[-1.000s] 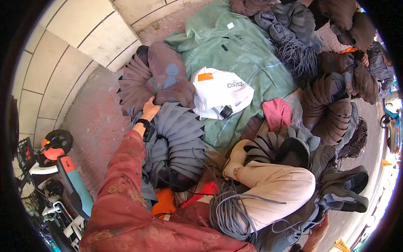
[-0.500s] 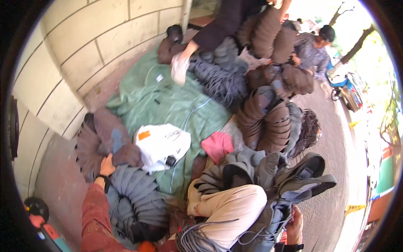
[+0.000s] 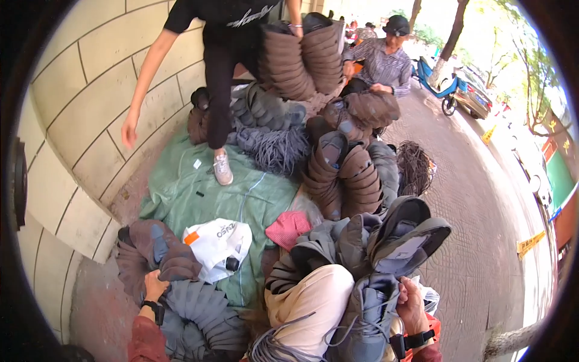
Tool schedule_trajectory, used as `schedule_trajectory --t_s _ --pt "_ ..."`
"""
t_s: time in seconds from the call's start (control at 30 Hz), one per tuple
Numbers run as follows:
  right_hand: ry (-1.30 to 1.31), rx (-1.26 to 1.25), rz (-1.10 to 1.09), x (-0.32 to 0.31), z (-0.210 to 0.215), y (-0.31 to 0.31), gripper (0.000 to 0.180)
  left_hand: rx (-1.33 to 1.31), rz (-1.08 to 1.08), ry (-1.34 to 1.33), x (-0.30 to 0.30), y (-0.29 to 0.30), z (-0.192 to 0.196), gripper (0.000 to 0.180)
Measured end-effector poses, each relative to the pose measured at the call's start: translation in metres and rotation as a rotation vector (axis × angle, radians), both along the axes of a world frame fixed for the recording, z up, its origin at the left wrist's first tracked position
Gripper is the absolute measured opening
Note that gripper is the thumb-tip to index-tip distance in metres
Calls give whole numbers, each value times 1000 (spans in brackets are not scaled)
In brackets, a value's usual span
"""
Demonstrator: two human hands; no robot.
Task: Insert and thread laces through the eyelets of a shoe.
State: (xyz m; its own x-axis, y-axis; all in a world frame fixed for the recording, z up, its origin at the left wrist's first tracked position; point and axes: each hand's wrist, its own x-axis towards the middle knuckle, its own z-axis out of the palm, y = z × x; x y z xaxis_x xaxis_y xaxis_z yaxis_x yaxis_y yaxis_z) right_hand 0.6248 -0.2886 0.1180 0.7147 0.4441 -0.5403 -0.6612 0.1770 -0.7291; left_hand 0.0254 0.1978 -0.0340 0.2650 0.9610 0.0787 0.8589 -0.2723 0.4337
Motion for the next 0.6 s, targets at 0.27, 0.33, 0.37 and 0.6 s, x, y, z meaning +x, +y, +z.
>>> schedule_trajectory --t_s 0.27,0.33,0.37,0.6 --pt "-26 100 94 -2 -2 6 10 20 204 -491 38 39 139 39" --pt "-31 100 80 -8 7 10 10 19 172 -534 55 26 172 37" --pt "-37 88 66 -10 9 11 10 6 144 -576 62 19 183 34" --pt "18 140 21 -3 2 12 9 -166 -200 -723 198 -84 257 32"
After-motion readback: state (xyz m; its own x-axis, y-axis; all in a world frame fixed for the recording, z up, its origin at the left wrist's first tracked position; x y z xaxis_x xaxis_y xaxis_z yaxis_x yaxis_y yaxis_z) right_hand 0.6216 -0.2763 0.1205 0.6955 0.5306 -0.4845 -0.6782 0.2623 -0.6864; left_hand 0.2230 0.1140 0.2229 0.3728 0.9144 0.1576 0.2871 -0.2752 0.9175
